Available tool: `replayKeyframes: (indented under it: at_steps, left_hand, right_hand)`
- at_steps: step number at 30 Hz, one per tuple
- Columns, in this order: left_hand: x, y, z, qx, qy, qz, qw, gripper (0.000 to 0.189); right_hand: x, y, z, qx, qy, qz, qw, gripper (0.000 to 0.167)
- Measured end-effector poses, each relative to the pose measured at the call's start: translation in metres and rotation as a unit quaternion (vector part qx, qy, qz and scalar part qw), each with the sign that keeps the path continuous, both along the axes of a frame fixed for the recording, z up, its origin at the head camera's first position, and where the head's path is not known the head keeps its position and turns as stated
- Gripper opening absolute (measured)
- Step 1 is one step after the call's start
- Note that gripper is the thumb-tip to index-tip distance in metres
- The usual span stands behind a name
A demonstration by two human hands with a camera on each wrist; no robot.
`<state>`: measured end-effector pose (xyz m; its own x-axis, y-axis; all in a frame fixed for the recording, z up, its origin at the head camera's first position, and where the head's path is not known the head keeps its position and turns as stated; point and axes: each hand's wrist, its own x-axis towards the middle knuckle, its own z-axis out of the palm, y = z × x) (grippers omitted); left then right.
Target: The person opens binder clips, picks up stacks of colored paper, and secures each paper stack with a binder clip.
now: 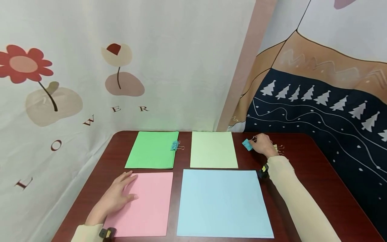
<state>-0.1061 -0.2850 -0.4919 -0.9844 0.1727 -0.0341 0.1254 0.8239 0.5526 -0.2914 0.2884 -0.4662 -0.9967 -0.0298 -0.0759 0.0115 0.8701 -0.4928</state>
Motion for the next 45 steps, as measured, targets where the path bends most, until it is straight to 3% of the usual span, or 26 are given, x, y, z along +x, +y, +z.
replayKeyframes:
  at_steps: [5, 13, 20, 26, 30, 32, 38, 45]
  left_hand:
    - [-0.002, 0.002, 0.0, -0.008, -0.001, 0.002, 1.0, 0.073]
    - [-0.003, 0.007, 0.003, -0.01, -0.02, 0.011, 0.9997, 0.072]
    - [-0.002, 0.009, 0.007, -0.032, -0.041, 0.048, 0.9975, 0.078]
    - [-0.002, 0.01, 0.017, -0.094, -0.059, 0.107, 0.9881, 0.103]
    - [-0.001, 0.013, 0.024, -0.12, -0.087, 0.166, 0.9749, 0.121]
    - [0.0, 0.013, 0.027, -0.131, -0.103, 0.186, 0.9682, 0.119]
    - [-0.002, 0.012, 0.031, -0.133, -0.129, 0.196, 0.9628, 0.104]
    - [-0.005, 0.008, 0.03, -0.114, -0.144, 0.194, 0.9637, 0.111]
  right_hand:
    - [-0.001, 0.0, 0.001, 0.005, -0.005, -0.007, 1.0, 0.035]
    - [-0.003, -0.002, 0.004, 0.017, 0.02, 0.014, 0.9996, 0.037]
    - [-0.005, -0.003, 0.005, 0.01, 0.009, 0.018, 0.9998, 0.036]
    - [-0.004, -0.005, 0.009, 0.006, -0.012, 0.014, 0.9998, 0.052]
    - [-0.005, -0.006, 0.015, -0.001, -0.022, 0.015, 0.9996, 0.064]
    - [-0.005, -0.006, 0.018, -0.005, -0.034, 0.012, 0.9993, 0.065]
    - [-0.005, -0.007, 0.024, -0.012, -0.088, -0.012, 0.996, 0.044]
    - [-0.003, -0.008, 0.029, -0.016, -0.14, -0.007, 0.99, 0.046]
